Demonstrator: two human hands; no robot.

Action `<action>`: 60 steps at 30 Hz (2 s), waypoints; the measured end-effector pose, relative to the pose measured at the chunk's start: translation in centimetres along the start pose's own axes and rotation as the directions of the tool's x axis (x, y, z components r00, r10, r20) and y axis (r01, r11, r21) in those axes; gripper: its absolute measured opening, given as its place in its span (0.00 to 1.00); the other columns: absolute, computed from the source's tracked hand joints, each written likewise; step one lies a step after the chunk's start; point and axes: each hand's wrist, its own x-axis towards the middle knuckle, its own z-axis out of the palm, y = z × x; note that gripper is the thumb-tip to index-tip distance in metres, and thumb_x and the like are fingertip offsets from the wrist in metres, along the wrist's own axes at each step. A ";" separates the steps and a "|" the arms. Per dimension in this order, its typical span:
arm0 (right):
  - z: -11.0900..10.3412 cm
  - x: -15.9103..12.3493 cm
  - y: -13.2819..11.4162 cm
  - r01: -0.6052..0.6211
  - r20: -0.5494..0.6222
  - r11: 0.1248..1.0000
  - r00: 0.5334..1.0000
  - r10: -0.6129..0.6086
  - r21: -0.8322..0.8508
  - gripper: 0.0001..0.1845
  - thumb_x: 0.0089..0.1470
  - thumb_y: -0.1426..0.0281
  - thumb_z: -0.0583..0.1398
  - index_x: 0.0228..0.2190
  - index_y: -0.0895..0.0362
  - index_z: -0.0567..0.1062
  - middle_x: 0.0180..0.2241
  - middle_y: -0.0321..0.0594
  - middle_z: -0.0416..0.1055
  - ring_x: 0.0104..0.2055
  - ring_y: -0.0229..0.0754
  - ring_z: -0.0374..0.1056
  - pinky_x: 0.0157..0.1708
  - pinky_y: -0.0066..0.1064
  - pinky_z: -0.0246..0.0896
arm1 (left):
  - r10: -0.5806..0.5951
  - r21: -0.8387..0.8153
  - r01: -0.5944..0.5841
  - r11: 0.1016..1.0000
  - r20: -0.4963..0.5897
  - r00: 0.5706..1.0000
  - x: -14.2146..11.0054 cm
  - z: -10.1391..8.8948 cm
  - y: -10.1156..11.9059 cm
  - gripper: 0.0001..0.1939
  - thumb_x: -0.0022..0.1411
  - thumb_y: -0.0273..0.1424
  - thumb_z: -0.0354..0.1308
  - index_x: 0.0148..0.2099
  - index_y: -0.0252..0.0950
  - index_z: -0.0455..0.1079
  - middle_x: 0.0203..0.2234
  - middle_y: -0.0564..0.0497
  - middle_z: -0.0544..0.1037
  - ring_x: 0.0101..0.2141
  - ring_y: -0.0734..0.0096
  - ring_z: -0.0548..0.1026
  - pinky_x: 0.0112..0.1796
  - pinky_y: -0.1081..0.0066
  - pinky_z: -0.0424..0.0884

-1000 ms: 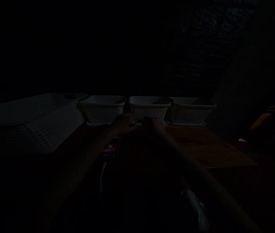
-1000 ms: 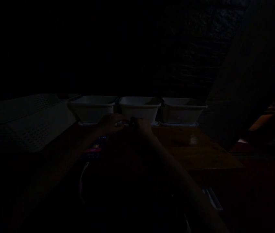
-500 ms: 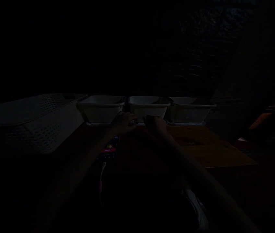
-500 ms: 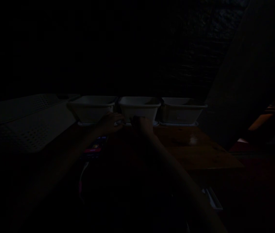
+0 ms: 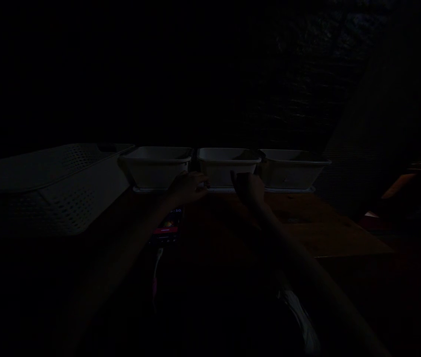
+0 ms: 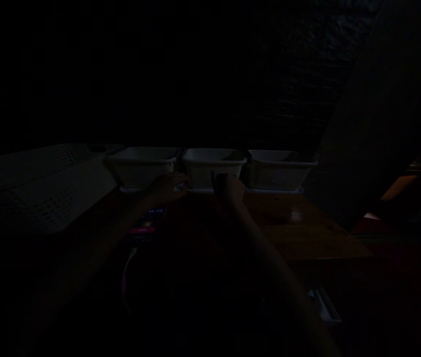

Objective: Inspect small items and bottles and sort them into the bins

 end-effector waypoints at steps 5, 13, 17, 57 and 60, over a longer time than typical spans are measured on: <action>-0.1 0.1 0.2 -0.048 -0.019 0.999 0.999 0.048 -0.025 0.35 0.58 0.49 0.41 0.26 0.57 0.78 0.27 0.49 0.74 0.30 0.46 0.71 0.28 0.31 0.58 | -0.003 -0.012 0.003 1.000 0.003 1.000 0.0 0.1 -0.2 0.09 0.57 0.32 0.52 0.40 0.40 0.69 0.38 0.51 0.75 0.40 0.66 0.71 0.40 0.67 0.64; -0.3 0.4 0.5 -0.095 -0.029 0.994 0.995 0.094 -0.047 0.33 0.58 0.50 0.42 0.29 0.57 0.79 0.29 0.51 0.75 0.32 0.48 0.72 0.31 0.33 0.60 | -0.037 -0.042 0.037 0.998 -0.001 0.999 -0.2 0.5 -0.2 0.13 0.59 0.36 0.51 0.45 0.43 0.68 0.41 0.51 0.75 0.40 0.66 0.73 0.38 0.68 0.65; -0.2 0.5 0.7 -0.121 -0.035 0.991 0.992 0.119 -0.060 0.34 0.58 0.50 0.42 0.29 0.56 0.80 0.30 0.51 0.75 0.33 0.49 0.72 0.31 0.33 0.61 | -0.054 -0.051 0.055 0.997 0.015 0.998 -0.1 0.6 -0.3 0.15 0.59 0.37 0.50 0.48 0.44 0.67 0.43 0.50 0.74 0.41 0.65 0.73 0.39 0.68 0.66; 1.0 0.0 1.2 0.403 0.095 0.908 0.914 -0.394 -0.115 0.16 0.62 0.69 0.46 0.42 0.52 0.73 0.44 0.43 0.70 0.46 0.46 0.63 0.43 0.37 0.51 | -0.149 0.065 0.151 0.986 -0.038 0.988 0.0 0.6 -2.1 0.15 0.56 0.39 0.54 0.45 0.42 0.68 0.39 0.49 0.74 0.41 0.62 0.71 0.38 0.67 0.65; 0.9 0.4 2.2 0.334 0.127 0.930 0.940 -0.317 -0.155 0.16 0.62 0.68 0.47 0.41 0.52 0.73 0.44 0.43 0.69 0.46 0.46 0.64 0.42 0.37 0.53 | -0.167 0.089 0.171 0.981 -0.054 0.984 0.0 0.2 -2.0 0.14 0.56 0.39 0.55 0.43 0.41 0.68 0.38 0.48 0.74 0.40 0.61 0.71 0.37 0.66 0.65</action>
